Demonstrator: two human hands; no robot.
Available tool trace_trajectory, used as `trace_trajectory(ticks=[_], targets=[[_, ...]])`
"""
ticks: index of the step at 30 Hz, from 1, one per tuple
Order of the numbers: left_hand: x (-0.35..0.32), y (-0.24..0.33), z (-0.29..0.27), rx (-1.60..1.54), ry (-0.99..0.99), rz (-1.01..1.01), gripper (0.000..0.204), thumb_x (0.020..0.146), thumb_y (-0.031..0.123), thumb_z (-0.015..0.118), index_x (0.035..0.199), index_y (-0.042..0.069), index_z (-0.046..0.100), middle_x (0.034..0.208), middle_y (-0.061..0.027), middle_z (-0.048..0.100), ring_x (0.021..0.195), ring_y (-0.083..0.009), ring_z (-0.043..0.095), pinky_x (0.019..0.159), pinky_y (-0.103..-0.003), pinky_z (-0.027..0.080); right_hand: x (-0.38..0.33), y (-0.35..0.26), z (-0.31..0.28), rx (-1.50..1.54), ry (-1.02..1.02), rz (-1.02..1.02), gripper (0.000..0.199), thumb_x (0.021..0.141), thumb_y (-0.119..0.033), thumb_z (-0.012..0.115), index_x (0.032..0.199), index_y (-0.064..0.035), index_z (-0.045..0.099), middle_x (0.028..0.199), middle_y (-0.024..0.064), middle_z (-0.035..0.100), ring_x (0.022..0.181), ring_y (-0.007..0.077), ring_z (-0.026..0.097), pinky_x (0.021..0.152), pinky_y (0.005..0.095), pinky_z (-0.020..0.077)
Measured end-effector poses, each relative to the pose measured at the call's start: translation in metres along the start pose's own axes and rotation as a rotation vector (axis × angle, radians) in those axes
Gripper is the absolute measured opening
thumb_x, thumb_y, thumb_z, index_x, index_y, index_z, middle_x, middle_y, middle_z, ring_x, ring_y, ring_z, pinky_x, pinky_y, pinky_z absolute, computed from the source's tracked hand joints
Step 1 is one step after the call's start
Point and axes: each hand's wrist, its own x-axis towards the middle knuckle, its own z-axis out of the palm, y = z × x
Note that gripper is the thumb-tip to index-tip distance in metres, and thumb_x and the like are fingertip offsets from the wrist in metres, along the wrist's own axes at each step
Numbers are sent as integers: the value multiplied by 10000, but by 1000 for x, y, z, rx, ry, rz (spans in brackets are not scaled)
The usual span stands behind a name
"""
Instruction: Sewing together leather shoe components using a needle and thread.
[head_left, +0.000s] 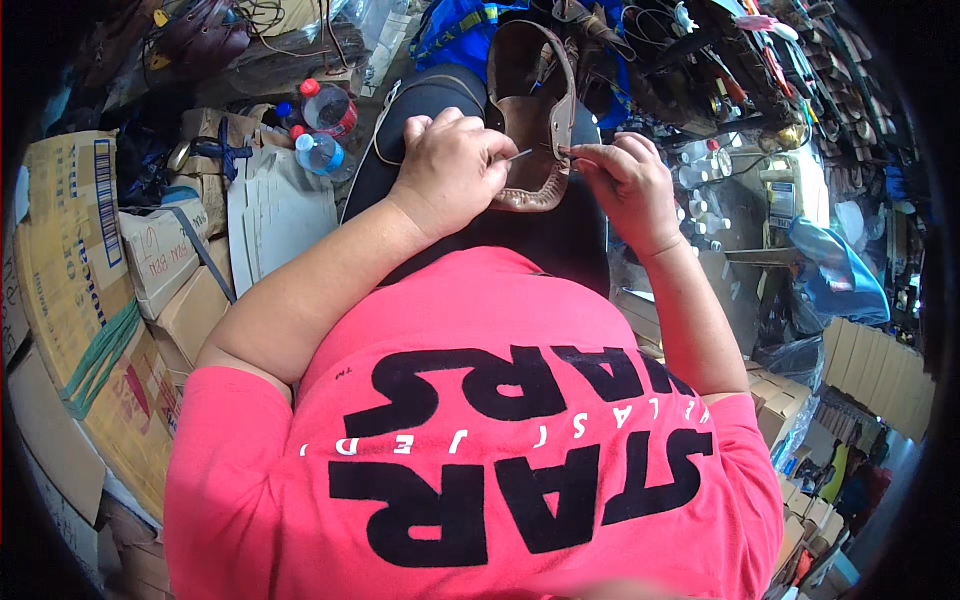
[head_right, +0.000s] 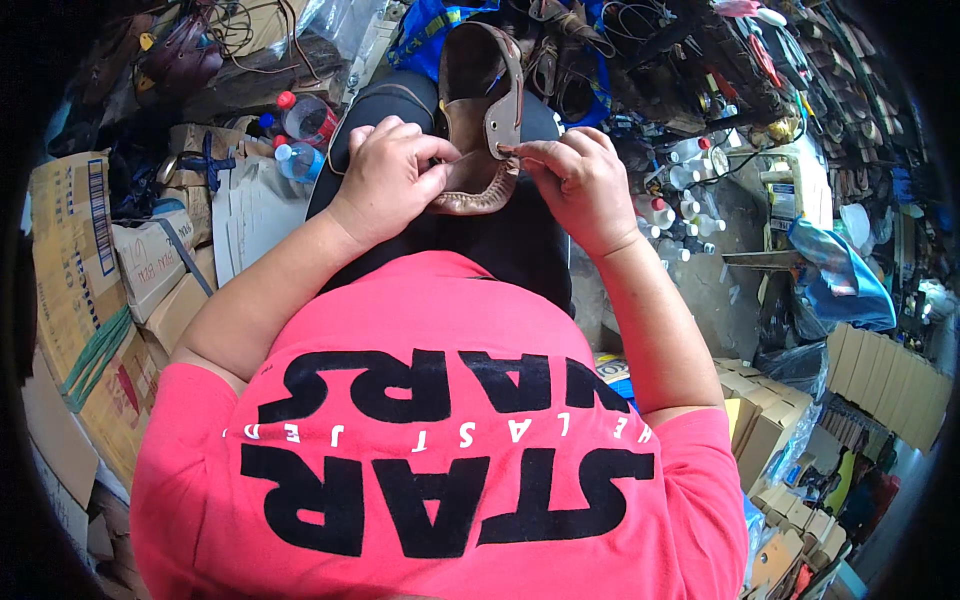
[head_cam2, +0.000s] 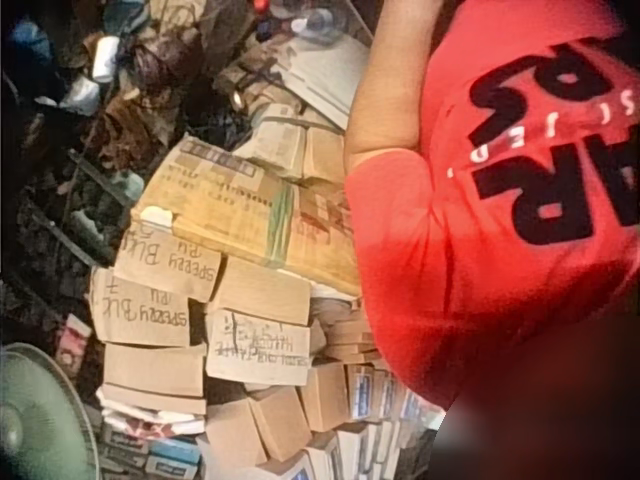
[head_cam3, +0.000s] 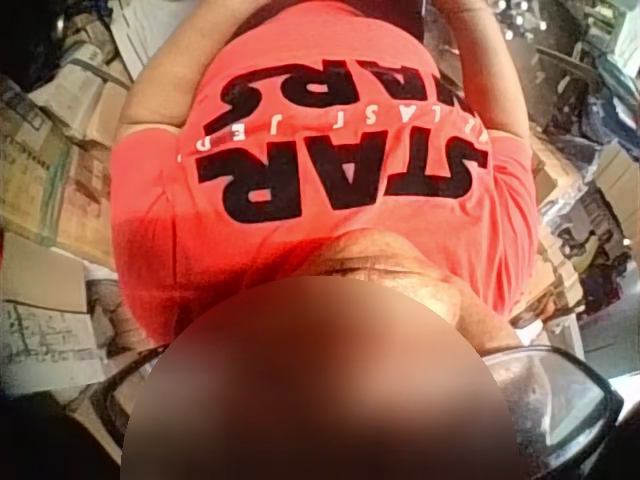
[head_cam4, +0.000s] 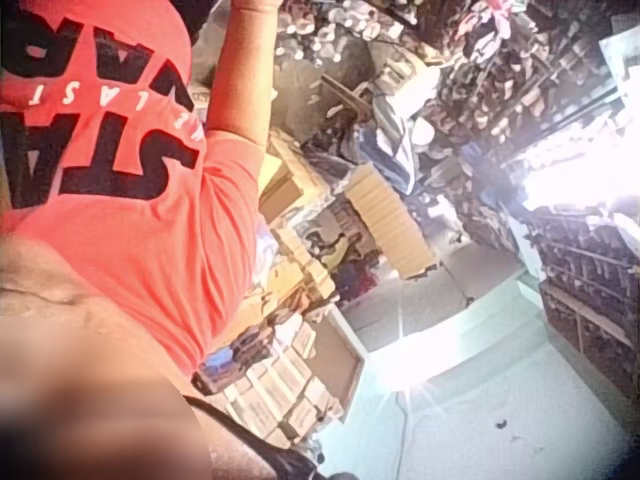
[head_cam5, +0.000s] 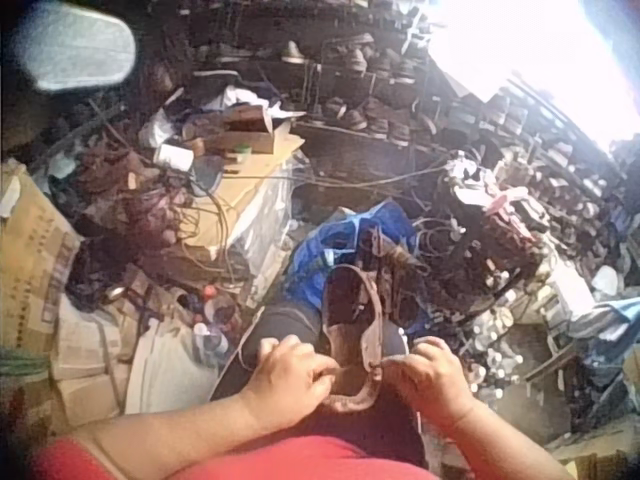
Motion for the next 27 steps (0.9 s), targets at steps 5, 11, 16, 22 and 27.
trace_trajectory(ticks=[5,11,16,22,27], targets=[[-1,-1,-1,-107,87,21,90,764,189,671,841,169,712,699,18,536,777,-177,534,802,-354,330,-1,6,-5,-35,-50,-16,100,767,-109,699,858,-148,690,680,10,567,766,245,592,810,364,450],[-2,3,-3,-64,32,97,117,763,209,676,861,166,722,727,16,565,869,-187,537,814,-395,326,-4,7,-8,-1,-86,45,141,759,-102,704,889,-157,692,833,31,596,808,233,584,780,373,434],[-3,3,2,119,-132,-28,154,775,226,651,890,168,736,813,-10,629,941,-207,545,827,-420,336,-7,6,-5,-10,-99,7,204,772,-79,698,960,-157,712,815,48,594,810,252,582,774,352,450],[-2,-1,4,-97,166,123,155,755,157,696,902,193,729,762,8,566,877,-201,544,800,-370,352,2,21,-9,543,-378,462,192,854,-27,648,1022,-94,713,851,19,562,840,129,560,769,241,444],[11,-6,9,-46,174,175,207,742,126,715,913,238,738,815,19,534,873,-196,527,799,-361,354,3,49,0,725,-458,481,163,911,-33,599,1029,-80,703,934,-1,557,878,96,531,799,234,433]])
